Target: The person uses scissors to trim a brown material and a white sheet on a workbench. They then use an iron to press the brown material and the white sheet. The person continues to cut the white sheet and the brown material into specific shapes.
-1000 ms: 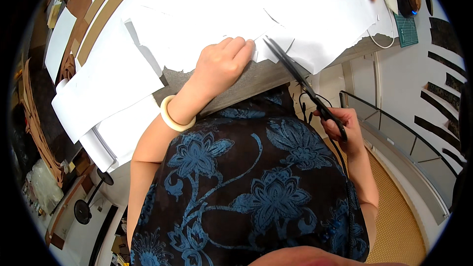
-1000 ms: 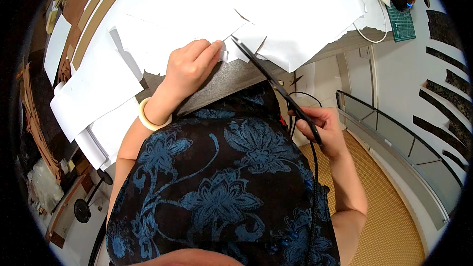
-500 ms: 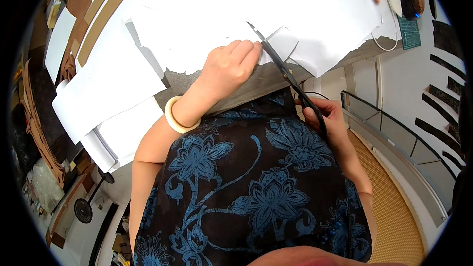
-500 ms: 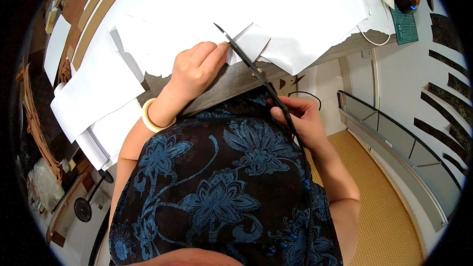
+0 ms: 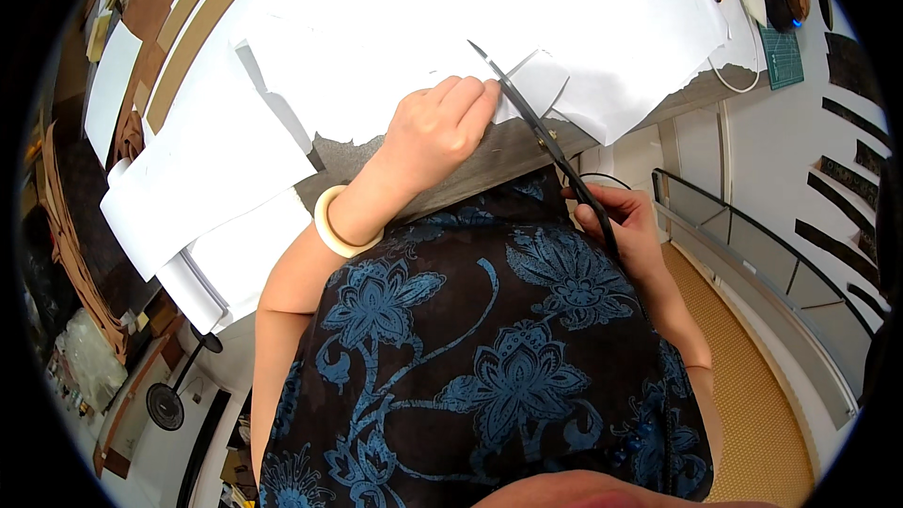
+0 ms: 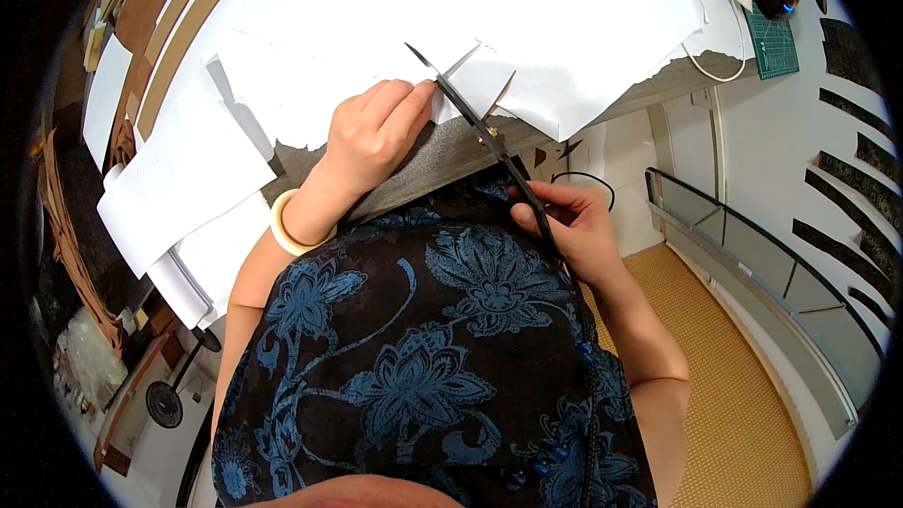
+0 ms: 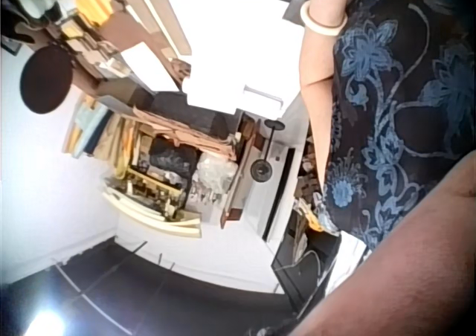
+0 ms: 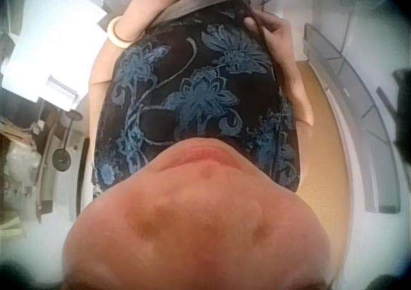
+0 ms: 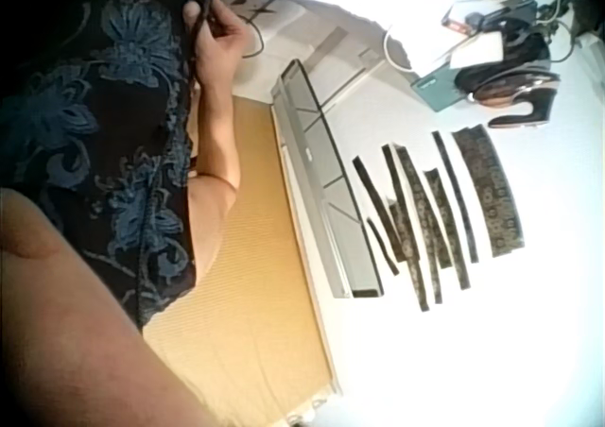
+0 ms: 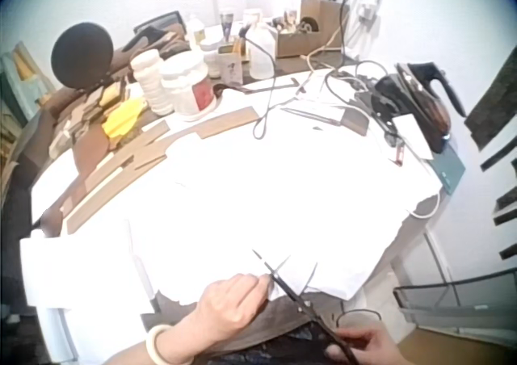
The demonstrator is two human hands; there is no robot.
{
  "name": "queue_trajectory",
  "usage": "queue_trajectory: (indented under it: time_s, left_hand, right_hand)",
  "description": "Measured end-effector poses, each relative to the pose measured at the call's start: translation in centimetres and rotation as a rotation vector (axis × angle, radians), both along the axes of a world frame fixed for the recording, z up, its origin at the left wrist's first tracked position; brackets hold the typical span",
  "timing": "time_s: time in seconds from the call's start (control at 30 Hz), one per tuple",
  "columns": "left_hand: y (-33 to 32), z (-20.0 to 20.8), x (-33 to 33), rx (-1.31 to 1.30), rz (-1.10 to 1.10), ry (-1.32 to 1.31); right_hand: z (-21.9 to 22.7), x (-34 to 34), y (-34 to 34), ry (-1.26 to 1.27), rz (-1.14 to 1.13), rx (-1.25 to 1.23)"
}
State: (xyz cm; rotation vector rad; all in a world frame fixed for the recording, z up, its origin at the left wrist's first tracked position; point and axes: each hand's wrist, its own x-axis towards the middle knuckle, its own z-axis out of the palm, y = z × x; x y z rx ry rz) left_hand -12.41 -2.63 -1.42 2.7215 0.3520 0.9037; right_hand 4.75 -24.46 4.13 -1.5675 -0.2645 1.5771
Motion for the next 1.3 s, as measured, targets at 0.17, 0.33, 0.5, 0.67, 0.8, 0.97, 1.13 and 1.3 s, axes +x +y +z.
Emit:
queue_trajectory:
  time_s: [0.17,0.33,0.5,0.67,0.8,0.97,1.13,1.3]
  left_hand:
    - [0.0,-0.1,-0.1,-0.006,-0.001,-0.008]
    - [0.1,0.3,0.0,-0.126,-0.014,-0.088]
    - [-0.4,1.1,-0.6,-0.978,0.375,-0.143]
    - [1.3,2.0,0.3,-1.286,0.304,-0.158]
    - [1.6,1.6,0.3,-1.505,0.229,-0.215]
    - [1.5,1.9,0.5,-1.58,0.235,-0.242]
    - [1.2,1.8,0.4,-1.553,0.238,-0.192]
    - [1.1,1.9,0.4,-1.553,0.216,-0.109]
  right_hand:
    - [-0.1,-0.2,0.0,-0.055,0.009,0.023]
    - [-0.1,0.1,-0.1,-0.038,0.015,0.006]
    - [0.0,0.2,-0.1,-0.055,0.031,-0.006]
    - [0.1,0.0,0.0,-0.034,0.0,0.016]
    - [0.1,0.2,0.1,-0.071,0.033,0.032]
    - [-0.2,0.4,0.2,-0.024,0.017,0.051]
    - [-0.3,0.1,1.0,-0.034,0.021,0.052]
    - [-0.2,-0.3,1.5,-0.011,-0.019,0.037]
